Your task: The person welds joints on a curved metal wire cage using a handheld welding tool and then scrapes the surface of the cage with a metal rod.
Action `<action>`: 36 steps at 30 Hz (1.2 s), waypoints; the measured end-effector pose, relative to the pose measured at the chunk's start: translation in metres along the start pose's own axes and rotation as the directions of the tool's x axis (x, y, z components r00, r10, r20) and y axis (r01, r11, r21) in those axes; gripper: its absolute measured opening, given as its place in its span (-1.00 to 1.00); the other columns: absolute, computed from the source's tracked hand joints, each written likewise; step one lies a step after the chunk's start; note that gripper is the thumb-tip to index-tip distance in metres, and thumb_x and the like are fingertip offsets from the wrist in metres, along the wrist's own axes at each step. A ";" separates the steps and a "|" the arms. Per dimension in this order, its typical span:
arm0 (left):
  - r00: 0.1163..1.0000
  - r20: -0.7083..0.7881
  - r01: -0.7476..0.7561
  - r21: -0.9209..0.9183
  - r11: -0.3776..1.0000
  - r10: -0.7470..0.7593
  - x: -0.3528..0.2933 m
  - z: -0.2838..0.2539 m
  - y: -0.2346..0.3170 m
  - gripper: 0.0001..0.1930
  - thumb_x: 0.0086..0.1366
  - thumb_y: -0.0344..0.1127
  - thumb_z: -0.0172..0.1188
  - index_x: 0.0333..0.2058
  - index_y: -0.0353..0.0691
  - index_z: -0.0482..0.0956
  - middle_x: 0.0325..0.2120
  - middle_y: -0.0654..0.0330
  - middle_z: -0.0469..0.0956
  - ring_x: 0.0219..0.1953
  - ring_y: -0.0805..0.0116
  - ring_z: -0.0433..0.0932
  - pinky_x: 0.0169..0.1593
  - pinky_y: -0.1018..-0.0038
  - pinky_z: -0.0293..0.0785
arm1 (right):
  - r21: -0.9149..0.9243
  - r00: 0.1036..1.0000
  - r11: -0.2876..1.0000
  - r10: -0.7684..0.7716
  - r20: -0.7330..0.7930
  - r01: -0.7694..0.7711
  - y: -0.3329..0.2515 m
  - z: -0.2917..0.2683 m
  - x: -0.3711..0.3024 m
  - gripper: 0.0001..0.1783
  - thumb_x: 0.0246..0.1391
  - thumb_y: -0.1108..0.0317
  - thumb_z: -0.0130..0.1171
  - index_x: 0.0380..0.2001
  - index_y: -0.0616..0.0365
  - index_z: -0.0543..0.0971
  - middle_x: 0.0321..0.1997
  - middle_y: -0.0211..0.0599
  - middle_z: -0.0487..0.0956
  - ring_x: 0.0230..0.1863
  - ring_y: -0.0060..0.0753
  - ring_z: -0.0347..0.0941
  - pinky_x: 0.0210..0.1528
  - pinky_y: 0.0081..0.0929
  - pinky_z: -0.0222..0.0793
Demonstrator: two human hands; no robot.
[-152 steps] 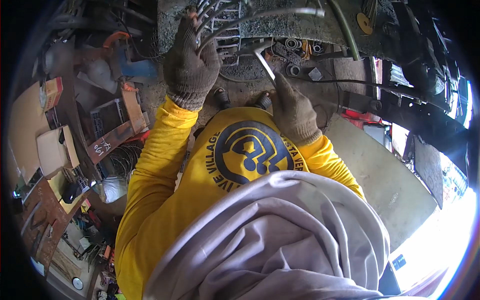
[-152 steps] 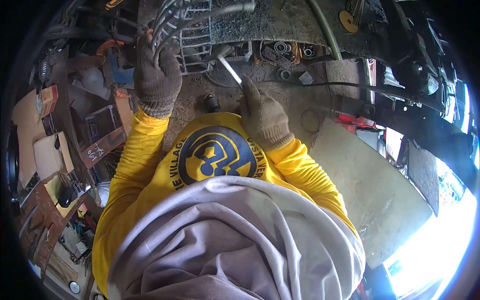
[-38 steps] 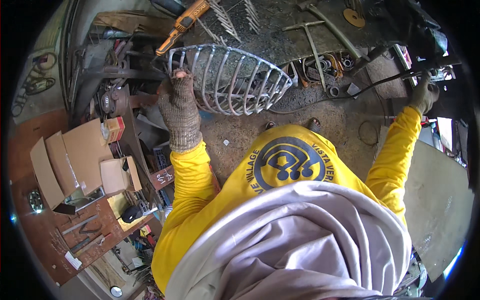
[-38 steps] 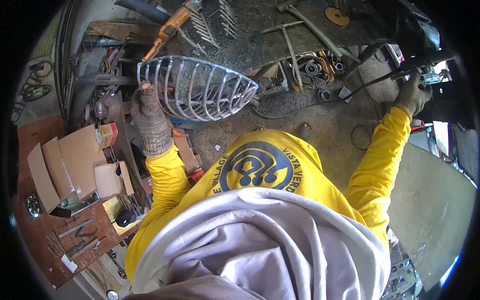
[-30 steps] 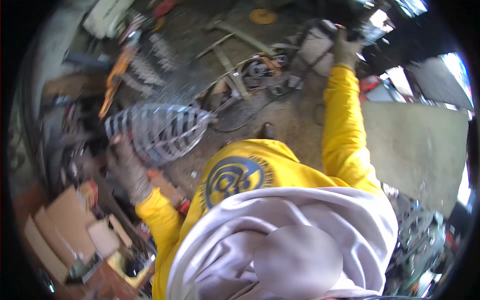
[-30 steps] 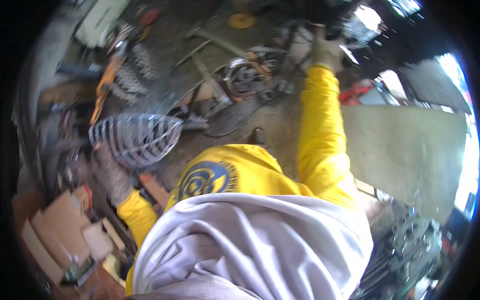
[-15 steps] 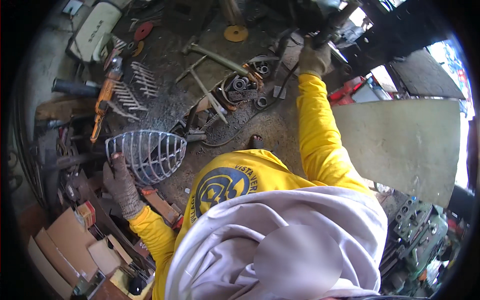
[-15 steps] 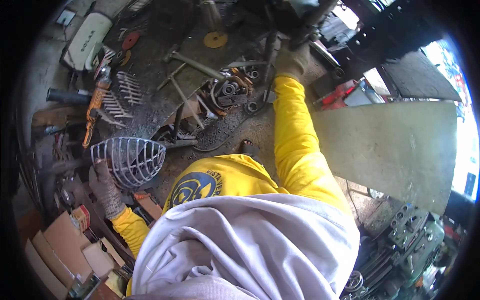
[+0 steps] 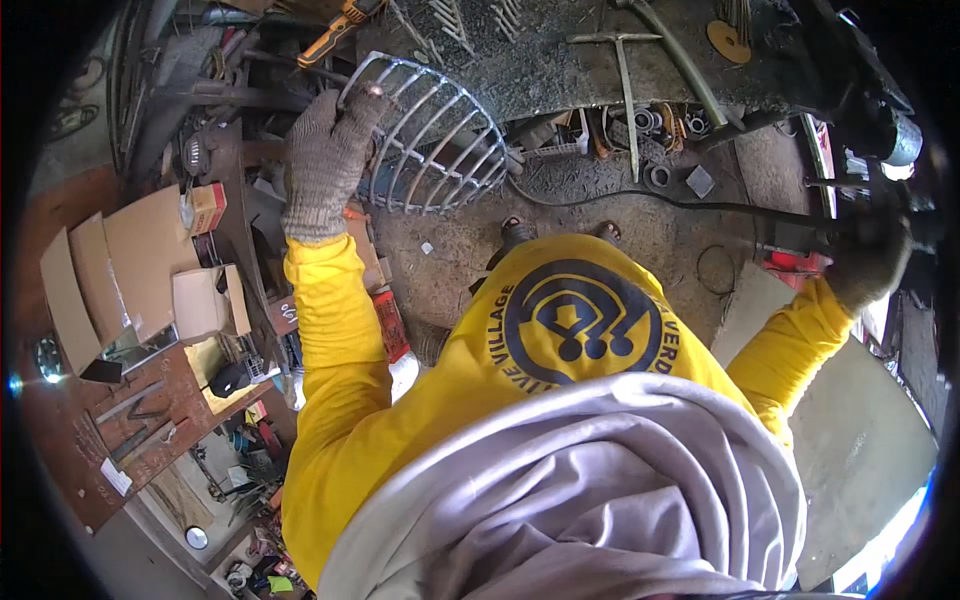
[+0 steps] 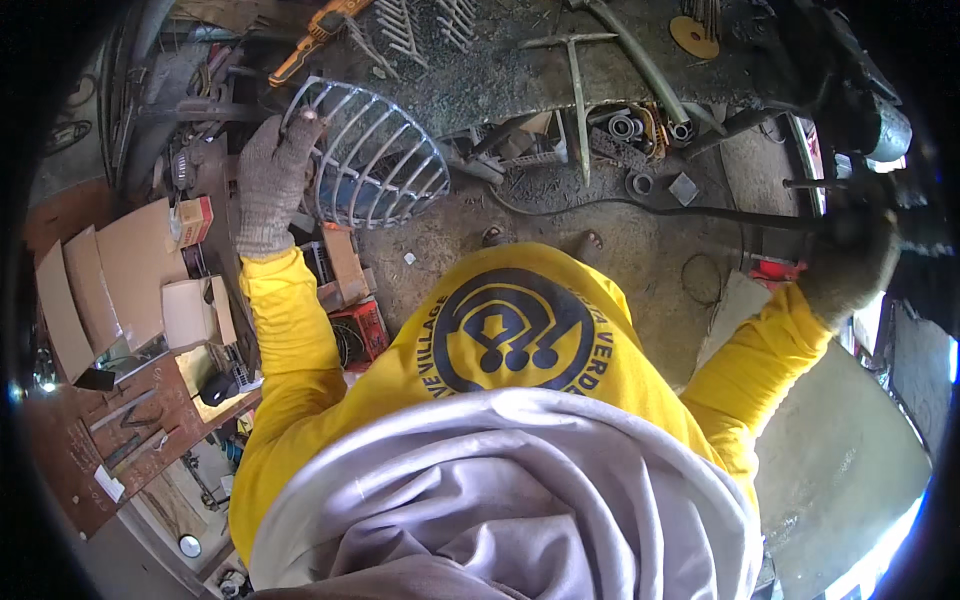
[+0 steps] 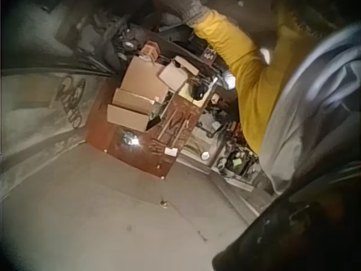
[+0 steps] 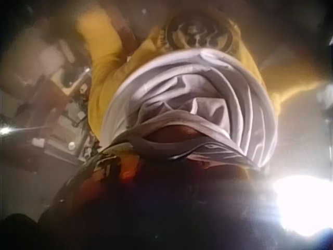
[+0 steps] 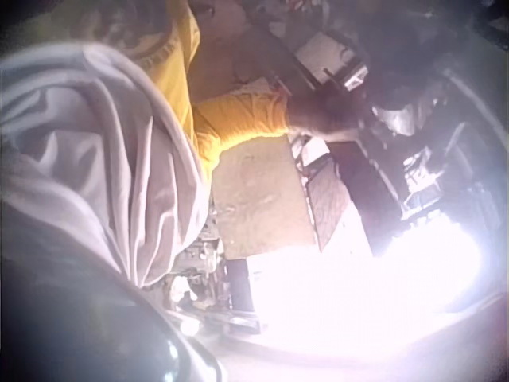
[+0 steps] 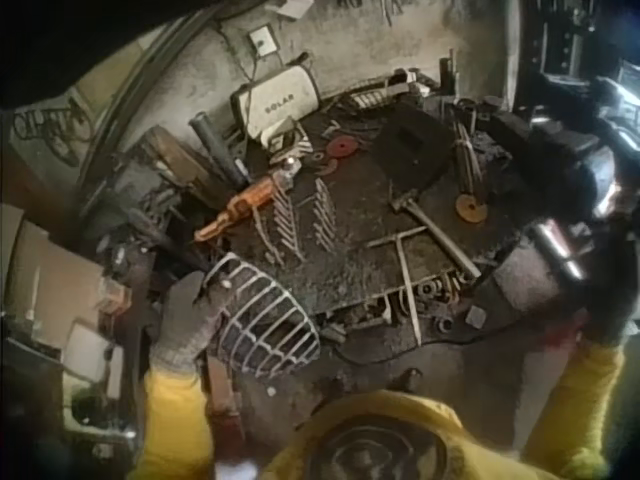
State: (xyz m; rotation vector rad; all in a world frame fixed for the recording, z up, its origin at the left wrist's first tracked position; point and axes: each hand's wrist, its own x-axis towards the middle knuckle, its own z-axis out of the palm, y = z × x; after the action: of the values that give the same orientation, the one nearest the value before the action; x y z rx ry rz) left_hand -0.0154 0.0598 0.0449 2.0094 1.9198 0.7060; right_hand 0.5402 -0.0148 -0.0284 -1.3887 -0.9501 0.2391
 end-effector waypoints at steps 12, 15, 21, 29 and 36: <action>0.947 0.309 0.000 0.273 0.962 -0.088 0.076 -0.007 -0.045 -0.24 0.23 0.46 0.06 -0.22 -0.29 0.59 -0.49 -0.07 0.58 -0.29 0.01 0.63 -0.15 0.16 0.48 | 0.251 0.761 0.761 0.442 0.475 -0.598 -0.032 0.086 -0.201 -0.50 0.11 0.41 0.23 0.11 0.33 0.42 -0.30 -0.22 0.61 -0.47 -0.45 0.55 -0.51 -0.61 0.39; 0.955 0.290 -0.159 0.348 0.924 0.056 0.094 0.005 -0.048 -0.22 0.27 0.45 -0.02 -0.01 -0.24 0.56 -0.18 -0.16 0.61 -0.02 -0.15 0.58 0.06 0.04 0.44 | 0.086 0.702 0.794 0.474 0.531 -0.601 -0.035 0.106 -0.231 -0.47 0.12 0.47 0.22 0.16 0.34 0.38 -0.24 -0.21 0.62 -0.35 -0.42 0.60 -0.42 -0.56 0.48; 0.909 0.376 -0.316 0.348 0.883 0.178 0.116 0.044 -0.077 -0.30 0.27 0.39 0.04 -0.12 -0.23 0.59 -0.20 -0.16 0.60 -0.04 -0.13 0.58 0.03 0.10 0.44 | -0.012 0.728 0.845 0.467 0.503 -0.534 -0.046 0.131 -0.264 -0.44 0.14 0.43 0.28 0.16 0.36 0.35 -0.24 -0.27 0.64 -0.35 -0.53 0.55 -0.33 -0.60 0.46; 0.931 0.249 -0.355 0.456 0.816 0.266 0.104 0.064 -0.059 -0.42 0.35 0.28 0.09 -0.34 -0.25 0.47 -0.48 -0.11 0.45 -0.38 -0.03 0.48 -0.27 0.11 0.37 | 0.010 0.718 0.901 0.339 0.609 -0.434 -0.020 0.142 -0.288 -0.28 0.03 -0.02 0.39 0.06 0.37 0.47 -0.21 -0.14 0.67 -0.18 -0.20 0.62 -0.06 -0.37 0.46; 0.929 0.173 -0.370 0.388 0.844 0.327 0.093 0.055 -0.042 -0.47 0.34 0.11 0.19 -0.48 -0.32 0.43 -0.59 -0.10 0.39 -0.52 -0.05 0.44 -0.39 0.14 0.32 | -0.143 0.741 0.976 0.218 0.636 -0.164 -0.026 0.151 -0.276 -0.43 0.16 0.12 0.29 0.08 0.35 0.49 -0.33 -0.34 0.63 -0.31 -0.43 0.56 -0.13 -0.49 0.44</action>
State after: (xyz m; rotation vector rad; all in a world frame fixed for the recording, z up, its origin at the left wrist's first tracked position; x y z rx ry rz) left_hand -0.0222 0.1626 -0.0080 2.6449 1.7734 0.2666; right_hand 0.2550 -0.0922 -0.1381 -1.5038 -1.3954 0.8999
